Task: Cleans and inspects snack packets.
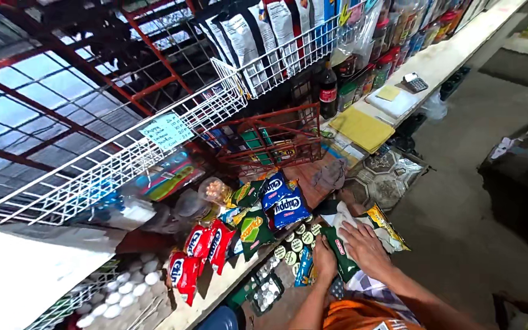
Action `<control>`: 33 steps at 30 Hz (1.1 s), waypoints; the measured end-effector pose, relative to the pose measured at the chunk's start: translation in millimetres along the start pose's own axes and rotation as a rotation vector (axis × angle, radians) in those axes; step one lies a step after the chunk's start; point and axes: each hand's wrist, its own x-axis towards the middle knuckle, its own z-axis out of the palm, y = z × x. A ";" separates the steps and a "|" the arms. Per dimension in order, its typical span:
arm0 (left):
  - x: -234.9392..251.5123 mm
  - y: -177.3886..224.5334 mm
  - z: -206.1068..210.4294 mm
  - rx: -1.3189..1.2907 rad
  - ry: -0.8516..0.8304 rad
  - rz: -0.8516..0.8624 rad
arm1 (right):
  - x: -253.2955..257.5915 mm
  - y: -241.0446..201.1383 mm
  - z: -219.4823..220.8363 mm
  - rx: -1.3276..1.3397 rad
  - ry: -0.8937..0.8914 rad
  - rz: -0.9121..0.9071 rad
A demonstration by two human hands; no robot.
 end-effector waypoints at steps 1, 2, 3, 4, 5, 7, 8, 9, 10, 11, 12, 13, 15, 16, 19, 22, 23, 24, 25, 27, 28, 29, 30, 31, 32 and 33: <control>0.3 -1.3 0.8 -0.001 0.012 -0.002 | 4.8 7.0 -1.0 0.016 0.032 0.096; 0.5 -2.8 1.4 -0.003 0.023 -0.003 | 9.8 16.4 -4.6 0.036 0.049 0.201; 0.6 -3.1 1.0 -0.009 0.028 -0.004 | 15.3 27.6 -10.6 0.081 0.038 0.303; 0.6 -2.7 -0.1 -0.011 0.031 -0.007 | 20.1 40.1 -14.9 0.149 0.032 0.387; 1.0 -2.2 -1.5 -0.016 0.030 -0.011 | 23.0 51.4 -17.1 0.244 0.026 0.457; 3.1 -0.8 -4.5 -0.028 0.038 -0.005 | 26.5 66.7 -13.8 0.452 0.033 0.564; 3.6 -1.0 -5.5 -0.030 0.050 0.005 | 26.3 69.8 -10.8 0.551 0.033 0.617; 3.0 -1.9 -6.7 -0.034 0.056 0.012 | 23.9 71.1 -7.7 0.645 0.037 0.677; 1.8 -4.1 -7.6 -0.038 0.060 0.017 | 19.5 71.6 -4.7 0.727 0.042 0.743; 0.5 -7.2 -8.3 -0.038 0.065 0.021 | 13.6 71.2 -2.7 0.781 0.046 0.801; -0.1 -10.2 -9.1 -0.038 0.072 0.026 | 7.5 70.0 -0.9 0.807 0.059 0.834; -0.3 -13.4 -9.5 -0.047 0.078 0.032 | 1.1 68.7 1.5 0.813 0.086 0.846; -3.0 -19.2 -10.0 -0.069 0.085 0.040 | -11.5 67.3 13.1 0.784 0.194 0.838; -4.4 -21.0 -10.0 -0.091 0.099 0.053 | -15.4 67.4 19.1 0.756 0.254 0.831; -12.4 -27.8 -8.0 -0.229 0.110 0.106 | -19.1 64.2 18.2 0.687 0.338 0.827; -23.2 -31.6 -7.3 -0.237 0.025 0.109 | -19.7 63.0 12.3 0.656 0.383 0.827; -25.7 -30.9 -6.9 -0.213 -0.003 0.097 | -20.7 64.2 10.7 0.649 0.394 0.830; -26.6 -29.4 -6.0 -0.189 -0.011 0.091 | -21.3 66.0 8.8 0.644 0.401 0.836; -26.5 -27.1 -4.9 -0.172 -0.008 0.087 | -22.1 68.4 6.6 0.638 0.401 0.846; -26.9 -20.2 -4.0 -0.151 -0.023 0.083 | -25.3 74.9 4.2 0.641 0.393 0.878; -27.3 -17.2 -3.2 -0.163 -0.034 0.095 | -27.1 78.4 4.7 0.658 0.393 0.899; -28.1 -14.7 -2.6 -0.188 -0.042 0.120 | -28.9 82.2 6.3 0.693 0.401 0.909; -29.7 -13.1 -1.9 -0.219 -0.051 0.155 | -31.3 85.5 9.1 0.740 0.419 0.906; -32.5 -11.5 -1.7 -0.257 -0.062 0.198 | -34.1 87.6 11.3 0.795 0.435 0.906; -37.0 -8.7 -3.4 -0.300 -0.079 0.246 | -37.2 87.7 11.3 0.854 0.443 0.904; -42.9 -5.2 -6.4 -0.350 -0.093 0.295 | -40.6 87.9 9.2 0.914 0.440 0.905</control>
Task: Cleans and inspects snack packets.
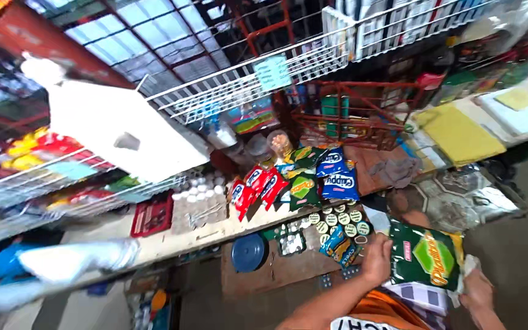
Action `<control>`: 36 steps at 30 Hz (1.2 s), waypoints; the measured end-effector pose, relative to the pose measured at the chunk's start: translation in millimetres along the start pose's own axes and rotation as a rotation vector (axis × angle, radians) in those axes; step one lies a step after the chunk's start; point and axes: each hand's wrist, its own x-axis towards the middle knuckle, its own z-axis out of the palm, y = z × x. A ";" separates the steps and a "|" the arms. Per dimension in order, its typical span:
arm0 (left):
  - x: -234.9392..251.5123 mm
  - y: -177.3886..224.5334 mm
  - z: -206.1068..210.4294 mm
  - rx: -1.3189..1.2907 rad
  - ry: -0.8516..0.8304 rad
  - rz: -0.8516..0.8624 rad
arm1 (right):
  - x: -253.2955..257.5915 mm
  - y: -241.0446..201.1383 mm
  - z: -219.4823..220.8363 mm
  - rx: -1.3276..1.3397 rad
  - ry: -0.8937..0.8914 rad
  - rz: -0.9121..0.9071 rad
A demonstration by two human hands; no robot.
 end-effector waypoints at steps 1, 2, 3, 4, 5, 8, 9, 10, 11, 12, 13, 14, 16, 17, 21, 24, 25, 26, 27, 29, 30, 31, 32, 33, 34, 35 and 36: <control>-5.8 6.7 -1.9 -0.053 -0.008 0.050 | -0.9 -1.7 -4.6 0.040 -0.034 0.034; -12.0 13.0 -4.8 -0.106 -0.008 0.104 | 2.1 -1.6 -10.9 0.070 -0.058 0.064; -18.3 18.5 -9.4 -0.150 0.005 0.170 | 11.7 3.4 -19.3 0.085 -0.076 0.080; -24.0 23.7 -16.8 -0.180 0.009 0.229 | 27.7 16.0 -30.1 0.052 -0.104 0.072; -29.3 28.1 -26.7 -0.192 0.011 0.284 | 48.0 31.8 -41.8 -0.004 -0.136 0.052; -45.5 35.2 -64.8 -0.118 0.060 0.434 | 38.7 3.8 -31.6 -0.232 -0.178 0.009; -51.0 35.4 -78.3 -0.065 0.104 0.470 | 18.1 -25.1 -14.5 -0.322 -0.184 0.036; -56.5 34.9 -91.6 -0.013 0.149 0.487 | 2.0 -46.2 0.7 -0.364 -0.101 0.076; -62.3 33.7 -104.5 0.034 0.181 0.477 | -7.7 -58.4 9.6 -0.323 -0.011 0.122; -66.7 30.9 -116.0 0.074 0.215 0.455 | -0.1 -51.7 0.7 -0.251 -0.022 0.054; -69.3 27.0 -125.9 0.102 0.244 0.422 | 12.8 -39.8 -5.8 -0.190 -0.030 -0.049; -70.1 22.2 -133.8 0.118 0.266 0.375 | 24.1 -31.2 -7.1 -0.120 -0.025 -0.137; -65.2 11.7 -143.8 0.133 0.287 0.275 | 33.0 -33.0 1.2 0.032 0.015 -0.209; -60.5 7.1 -145.8 0.133 0.292 0.230 | 25.3 -45.8 6.4 0.090 -0.013 -0.220; -34.9 -0.8 -144.4 0.065 0.347 0.131 | 3.8 -93.0 30.9 0.154 -0.211 -0.234; -13.0 -0.4 -136.8 -0.114 0.411 0.124 | 15.1 -112.8 68.8 -0.088 -0.403 -0.229; -5.9 1.2 -132.9 -0.161 0.426 0.135 | 25.0 -116.7 87.7 -0.176 -0.469 -0.264; 1.3 2.7 -128.0 -0.194 0.440 0.157 | 39.7 -117.2 108.6 -0.271 -0.537 -0.306; 8.0 4.7 -122.1 -0.214 0.449 0.176 | 56.7 -116.0 131.2 -0.350 -0.604 -0.332; 20.8 8.3 -109.0 -0.217 0.480 0.178 | 90.5 -113.3 175.9 -0.505 -0.698 -0.323; 27.5 9.1 -103.4 -0.199 0.502 0.174 | 105.8 -113.3 196.6 -0.604 -0.722 -0.303; 33.9 11.2 -99.2 -0.187 0.500 0.167 | 119.7 -114.6 215.0 -0.712 -0.734 -0.280; 40.0 14.4 -95.6 -0.186 0.484 0.151 | 133.7 -114.4 230.4 -0.810 -0.743 -0.255; 45.9 17.2 -92.0 -0.185 0.460 0.128 | 149.2 -111.6 242.8 -0.879 -0.752 -0.233; 52.1 19.1 -88.5 -0.180 0.435 0.097 | 166.2 -106.2 252.1 -0.919 -0.758 -0.224; 58.6 19.0 -84.9 -0.173 0.419 0.074 | 183.5 -100.1 257.5 -0.945 -0.756 -0.226; 65.2 17.2 -81.3 -0.173 0.404 0.058 | 201.0 -95.7 259.3 -0.975 -0.753 -0.224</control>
